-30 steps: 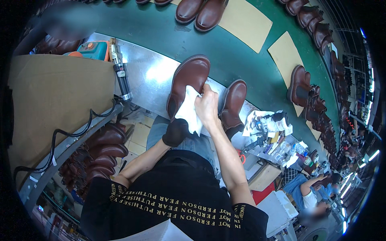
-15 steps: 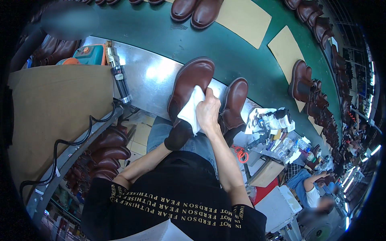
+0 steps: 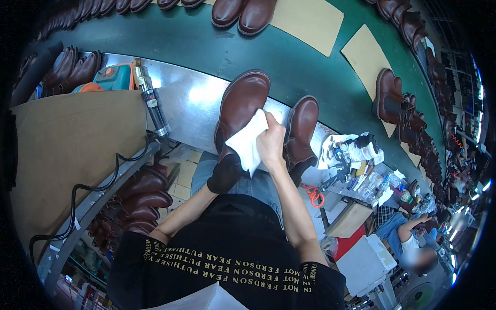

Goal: The worker is polishing and cleaning brown leather boots at a footwear manufacturing assembly line, using a cloth and a spray tool.

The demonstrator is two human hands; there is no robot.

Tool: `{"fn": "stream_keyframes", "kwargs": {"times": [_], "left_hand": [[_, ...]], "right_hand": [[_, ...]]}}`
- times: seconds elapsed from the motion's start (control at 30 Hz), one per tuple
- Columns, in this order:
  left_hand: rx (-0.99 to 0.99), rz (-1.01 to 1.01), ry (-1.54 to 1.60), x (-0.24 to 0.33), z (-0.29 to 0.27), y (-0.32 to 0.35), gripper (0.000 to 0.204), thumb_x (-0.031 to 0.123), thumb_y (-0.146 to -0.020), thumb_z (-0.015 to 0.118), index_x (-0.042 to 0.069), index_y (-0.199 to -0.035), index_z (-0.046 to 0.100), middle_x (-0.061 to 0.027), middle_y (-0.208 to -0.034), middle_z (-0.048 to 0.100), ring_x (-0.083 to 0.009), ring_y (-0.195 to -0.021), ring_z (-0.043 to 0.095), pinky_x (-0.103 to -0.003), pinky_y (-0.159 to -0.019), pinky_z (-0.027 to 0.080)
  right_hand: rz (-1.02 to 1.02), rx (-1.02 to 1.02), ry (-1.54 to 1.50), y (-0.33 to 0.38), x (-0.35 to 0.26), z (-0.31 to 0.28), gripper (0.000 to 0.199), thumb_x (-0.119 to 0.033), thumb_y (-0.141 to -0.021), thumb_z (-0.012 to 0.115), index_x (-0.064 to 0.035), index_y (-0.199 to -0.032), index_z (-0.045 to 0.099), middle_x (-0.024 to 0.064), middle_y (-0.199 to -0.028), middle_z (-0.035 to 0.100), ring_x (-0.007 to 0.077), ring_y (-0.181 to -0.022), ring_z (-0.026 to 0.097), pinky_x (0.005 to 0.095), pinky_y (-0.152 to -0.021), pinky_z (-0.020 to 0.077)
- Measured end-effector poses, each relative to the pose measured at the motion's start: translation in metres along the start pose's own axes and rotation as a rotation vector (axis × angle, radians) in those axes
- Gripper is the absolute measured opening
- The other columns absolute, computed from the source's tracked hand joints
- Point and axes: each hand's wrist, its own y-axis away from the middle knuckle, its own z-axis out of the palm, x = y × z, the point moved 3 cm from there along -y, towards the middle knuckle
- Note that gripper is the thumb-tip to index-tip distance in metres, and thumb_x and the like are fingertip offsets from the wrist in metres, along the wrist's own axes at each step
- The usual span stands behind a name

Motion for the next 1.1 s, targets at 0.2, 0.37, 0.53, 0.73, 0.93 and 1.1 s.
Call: {"fn": "stream_keyframes", "kwargs": {"times": [0.2,0.37,0.53,0.73,0.93,1.1], "left_hand": [[0.158,-0.444,-0.318,0.015,-0.001,0.005,0.040,0.005,-0.089,0.048,0.001,-0.128,0.039,-0.0090,-0.119,0.051,-0.0165,-0.110,0.048,-0.029,-0.093,0.040],[-0.114,-0.019,-1.161,0.038,0.006,-0.009,0.043,0.007,-0.087,0.050,-0.001,-0.128,0.042,-0.0109,-0.117,0.055,-0.0206,-0.103,0.055,-0.031,-0.089,0.044],[-0.085,0.154,-0.911,0.028,-0.015,-0.003,0.046,0.011,-0.082,0.062,0.000,-0.124,0.046,-0.0123,-0.110,0.058,-0.0204,-0.105,0.055,-0.031,-0.089,0.043],[0.035,-0.194,-0.655,0.028,-0.008,-0.015,0.051,0.014,-0.085,0.049,0.000,-0.131,0.034,-0.0106,-0.120,0.050,-0.0221,-0.111,0.051,-0.037,-0.092,0.043],[-0.008,-0.194,-0.425,0.023,-0.002,-0.009,0.049,0.019,-0.091,0.049,0.003,-0.134,0.032,-0.0092,-0.125,0.048,-0.0196,-0.113,0.049,-0.033,-0.096,0.040],[0.048,-0.254,-0.174,0.016,0.004,-0.025,0.037,0.014,-0.095,0.042,0.003,-0.130,0.036,-0.0070,-0.115,0.051,-0.0163,-0.106,0.051,-0.030,-0.090,0.044]], "right_hand": [[0.003,-0.014,0.076,0.002,-0.014,0.006,0.024,-0.006,-0.079,0.063,0.0093,-0.096,0.056,0.0147,-0.079,0.066,0.0182,-0.064,0.062,0.0313,-0.061,0.0482],[-0.023,0.073,0.080,0.003,-0.005,0.004,0.020,-0.003,-0.079,0.057,0.0073,-0.096,0.059,0.0150,-0.070,0.065,0.0176,-0.069,0.064,0.0308,-0.064,0.0490],[0.096,-0.004,-0.199,0.016,-0.023,0.005,0.022,-0.006,-0.084,0.056,0.0081,-0.100,0.060,0.0134,-0.077,0.066,0.0162,-0.074,0.063,0.0277,-0.070,0.0488],[-0.054,0.118,0.047,-0.002,-0.004,-0.004,0.019,-0.009,-0.083,0.059,0.0068,-0.093,0.062,0.0098,-0.072,0.066,0.0150,-0.070,0.063,0.0288,-0.062,0.0485],[-0.110,0.122,-0.058,0.011,-0.043,-0.018,0.023,-0.007,-0.077,0.064,0.0085,-0.092,0.058,0.0192,-0.075,0.065,0.0265,-0.066,0.066,0.0313,-0.057,0.0488],[-0.094,0.127,-0.036,0.002,-0.036,-0.032,0.018,-0.007,-0.078,0.062,0.0079,-0.087,0.057,0.0201,-0.072,0.063,0.0282,-0.068,0.066,0.0314,-0.059,0.0485]]}}
